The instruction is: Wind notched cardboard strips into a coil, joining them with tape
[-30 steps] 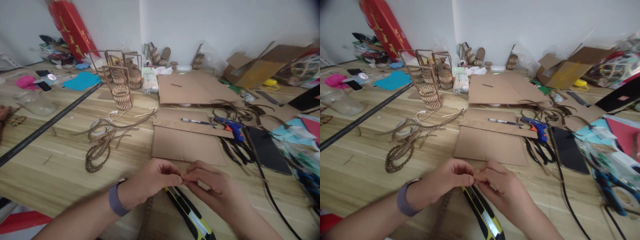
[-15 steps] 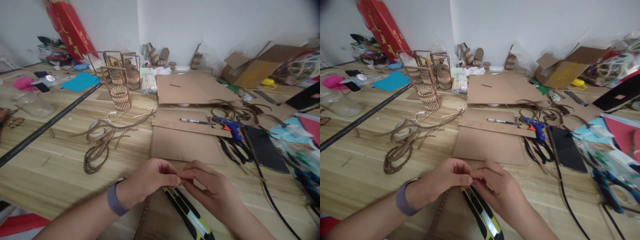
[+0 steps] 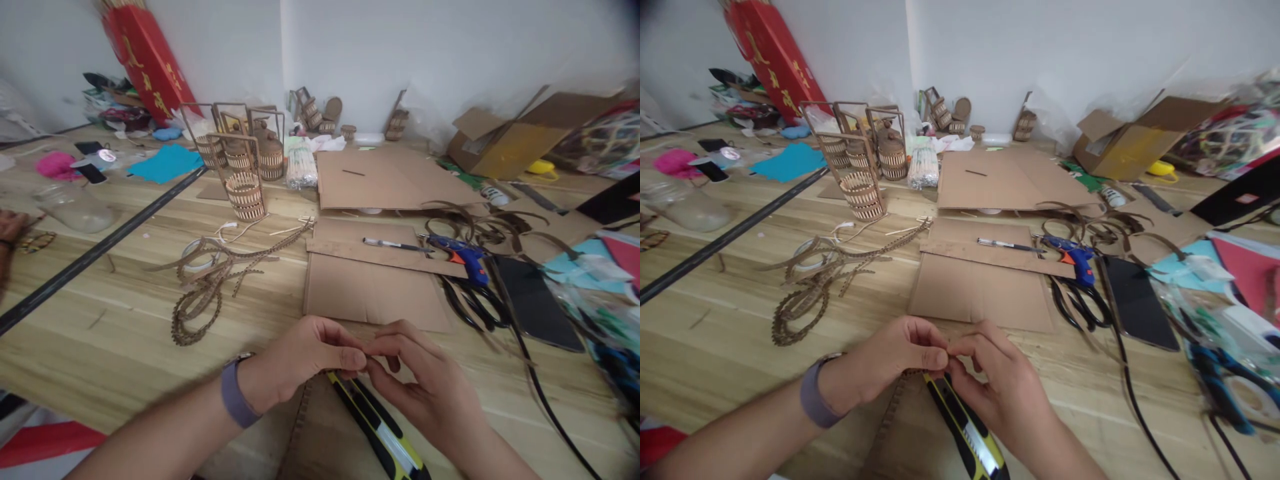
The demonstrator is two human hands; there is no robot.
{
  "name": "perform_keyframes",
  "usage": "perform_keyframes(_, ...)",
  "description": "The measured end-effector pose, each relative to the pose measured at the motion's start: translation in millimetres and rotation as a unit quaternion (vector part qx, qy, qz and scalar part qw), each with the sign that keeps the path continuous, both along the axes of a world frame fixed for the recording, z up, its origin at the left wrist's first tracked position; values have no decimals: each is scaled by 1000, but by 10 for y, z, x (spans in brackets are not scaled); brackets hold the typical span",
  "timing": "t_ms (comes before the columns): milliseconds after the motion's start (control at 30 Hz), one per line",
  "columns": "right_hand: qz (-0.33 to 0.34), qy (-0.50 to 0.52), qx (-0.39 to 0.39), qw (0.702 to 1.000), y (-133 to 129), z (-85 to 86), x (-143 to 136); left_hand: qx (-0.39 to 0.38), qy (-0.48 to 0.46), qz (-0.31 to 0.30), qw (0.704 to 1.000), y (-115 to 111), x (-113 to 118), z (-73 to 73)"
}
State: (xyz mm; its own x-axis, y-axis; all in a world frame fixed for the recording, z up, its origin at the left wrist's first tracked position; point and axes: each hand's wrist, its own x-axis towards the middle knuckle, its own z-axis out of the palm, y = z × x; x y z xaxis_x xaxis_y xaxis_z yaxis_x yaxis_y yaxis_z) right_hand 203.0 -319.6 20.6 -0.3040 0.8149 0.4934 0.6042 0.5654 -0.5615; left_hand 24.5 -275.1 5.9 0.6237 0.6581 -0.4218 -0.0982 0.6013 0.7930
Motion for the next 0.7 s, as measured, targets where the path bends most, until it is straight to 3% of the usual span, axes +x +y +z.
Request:
perform_keyframes(200, 57, 13, -90, 994, 50, 43, 68, 103, 65, -44, 992, 26, -61, -20)
perform_keyframes(333, 85, 19, -93, 992, 65, 21, 90, 148, 97, -74, 982, 46, -91, -36)
perform_keyframes(700, 49, 9, -73, 996, 28, 38, 51, 38, 39, -31, 998, 40, -27, 23)
